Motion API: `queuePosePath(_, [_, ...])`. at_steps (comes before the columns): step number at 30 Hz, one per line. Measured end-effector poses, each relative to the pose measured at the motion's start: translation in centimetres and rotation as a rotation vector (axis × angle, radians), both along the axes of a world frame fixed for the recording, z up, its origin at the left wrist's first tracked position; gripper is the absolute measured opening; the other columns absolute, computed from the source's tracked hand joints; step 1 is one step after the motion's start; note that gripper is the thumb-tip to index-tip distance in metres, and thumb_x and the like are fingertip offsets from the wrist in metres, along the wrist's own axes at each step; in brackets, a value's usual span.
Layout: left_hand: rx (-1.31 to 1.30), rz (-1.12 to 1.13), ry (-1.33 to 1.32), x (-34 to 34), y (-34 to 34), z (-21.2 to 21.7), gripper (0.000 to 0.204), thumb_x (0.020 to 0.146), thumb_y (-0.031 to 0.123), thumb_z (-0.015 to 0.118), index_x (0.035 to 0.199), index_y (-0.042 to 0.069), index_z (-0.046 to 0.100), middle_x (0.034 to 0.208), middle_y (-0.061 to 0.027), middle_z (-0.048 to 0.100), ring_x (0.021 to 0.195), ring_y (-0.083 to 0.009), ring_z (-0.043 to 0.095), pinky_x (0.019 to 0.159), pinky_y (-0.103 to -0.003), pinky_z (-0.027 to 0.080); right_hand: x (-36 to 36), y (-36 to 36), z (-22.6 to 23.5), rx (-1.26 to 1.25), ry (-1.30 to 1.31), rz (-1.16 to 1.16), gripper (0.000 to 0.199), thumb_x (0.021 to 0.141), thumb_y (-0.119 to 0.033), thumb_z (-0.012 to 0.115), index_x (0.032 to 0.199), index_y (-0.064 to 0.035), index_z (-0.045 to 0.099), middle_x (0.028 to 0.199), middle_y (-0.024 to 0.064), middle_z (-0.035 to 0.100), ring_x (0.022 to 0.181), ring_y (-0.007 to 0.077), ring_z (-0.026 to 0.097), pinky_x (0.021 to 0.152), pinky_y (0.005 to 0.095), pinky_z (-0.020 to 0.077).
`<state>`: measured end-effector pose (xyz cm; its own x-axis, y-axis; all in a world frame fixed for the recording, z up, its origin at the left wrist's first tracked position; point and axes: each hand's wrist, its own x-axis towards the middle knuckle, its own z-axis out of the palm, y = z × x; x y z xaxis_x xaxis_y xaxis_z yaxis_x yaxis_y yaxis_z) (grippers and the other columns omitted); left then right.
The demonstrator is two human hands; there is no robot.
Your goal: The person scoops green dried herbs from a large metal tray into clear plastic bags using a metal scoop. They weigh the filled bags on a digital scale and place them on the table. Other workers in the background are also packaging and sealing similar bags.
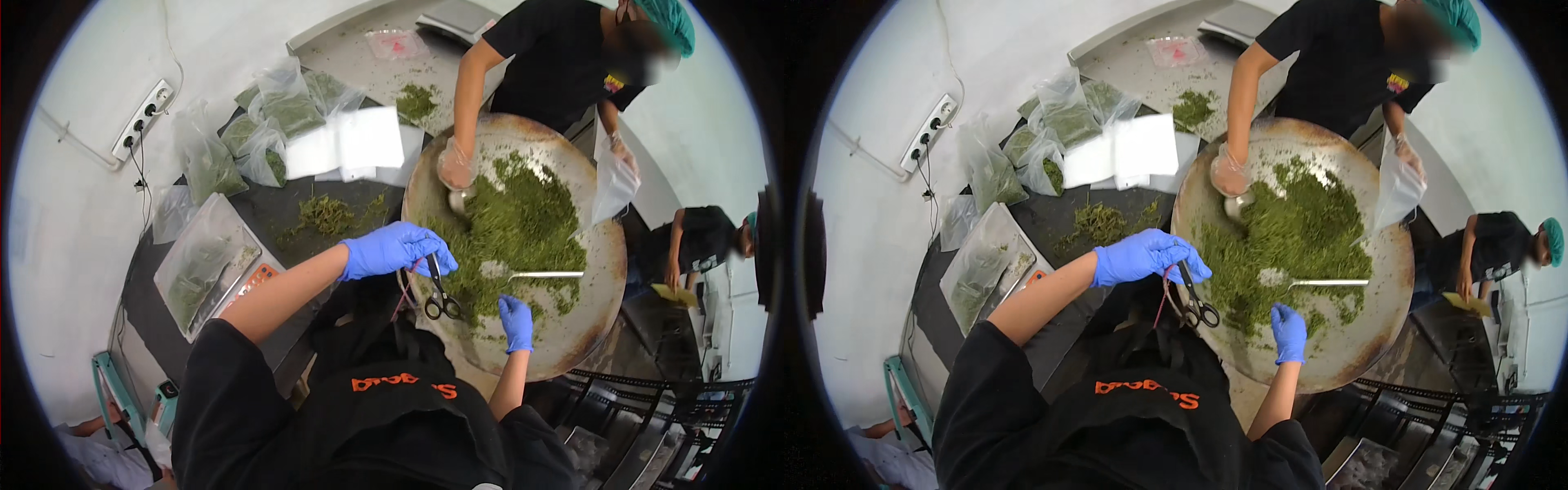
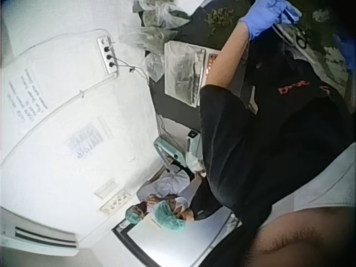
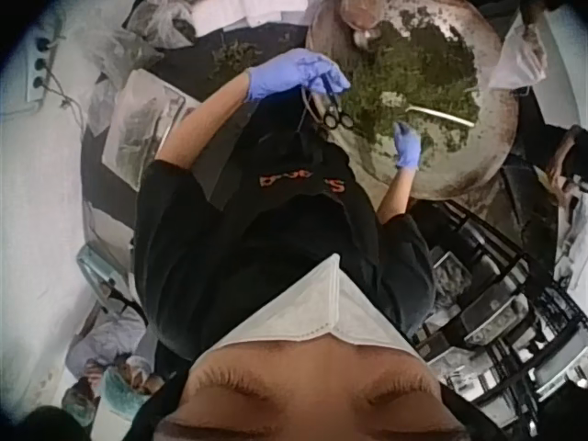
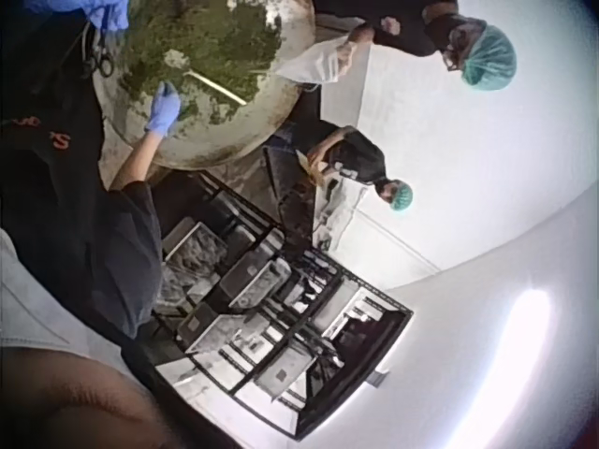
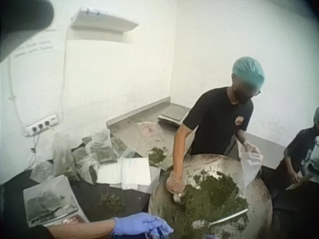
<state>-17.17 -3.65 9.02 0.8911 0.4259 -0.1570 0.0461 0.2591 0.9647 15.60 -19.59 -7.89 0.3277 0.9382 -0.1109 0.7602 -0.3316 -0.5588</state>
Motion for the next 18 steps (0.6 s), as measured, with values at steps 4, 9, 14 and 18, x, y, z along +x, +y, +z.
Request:
queuePosePath(4, [-0.189,-0.036,0.093,-0.2,-1.1,2.2,0.040,0.091,0.038,0.041,0.095,0.002,0.058,0.118,-0.0123,0.053,0.097,-0.0152,0.057,0.071,-0.026,0.050,0.7,-1.5,-0.8,0.005,0.019,-0.086,0.029,0.082,-0.028,0.056,0.097,-0.0042,0.064,0.091,0.0166,0.063,0.084,0.0286,0.062,0.075,0.0339,0.0477])
queuePosePath(9, [-0.178,-0.133,0.051,-0.5,-2.1,8.3,0.044,0.090,0.042,0.042,0.089,0.001,0.059,0.114,-0.0184,0.054,0.104,-0.0201,0.055,0.070,-0.025,0.051,1.0,-1.8,-0.8,0.000,0.059,-0.121,0.029,0.082,-0.027,0.056,0.097,-0.0043,0.064,0.091,0.0170,0.063,0.083,0.0280,0.062,0.075,0.0332,0.0476])
queuePosePath(14, [0.021,-0.033,-0.062,-0.3,-2.5,10.9,0.050,0.089,0.045,0.040,0.086,-0.001,0.059,0.107,-0.0196,0.058,0.099,-0.0229,0.057,0.068,-0.025,0.051,1.9,-2.2,-1.4,0.001,0.059,-0.126,0.029,0.082,-0.027,0.055,0.098,-0.0039,0.063,0.091,0.0167,0.063,0.084,0.0275,0.062,0.075,0.0328,0.0475])
queuePosePath(18, [0.300,-0.041,-0.270,3.8,-1.9,12.2,0.047,0.090,0.041,0.040,0.102,-0.001,0.058,0.100,-0.0140,0.062,0.088,-0.0197,0.060,0.071,-0.027,0.050,2.2,-2.2,-1.5,-0.035,0.012,-0.127,0.029,0.082,-0.027,0.056,0.098,-0.0038,0.063,0.092,0.0171,0.063,0.084,0.0285,0.062,0.075,0.0339,0.0476])
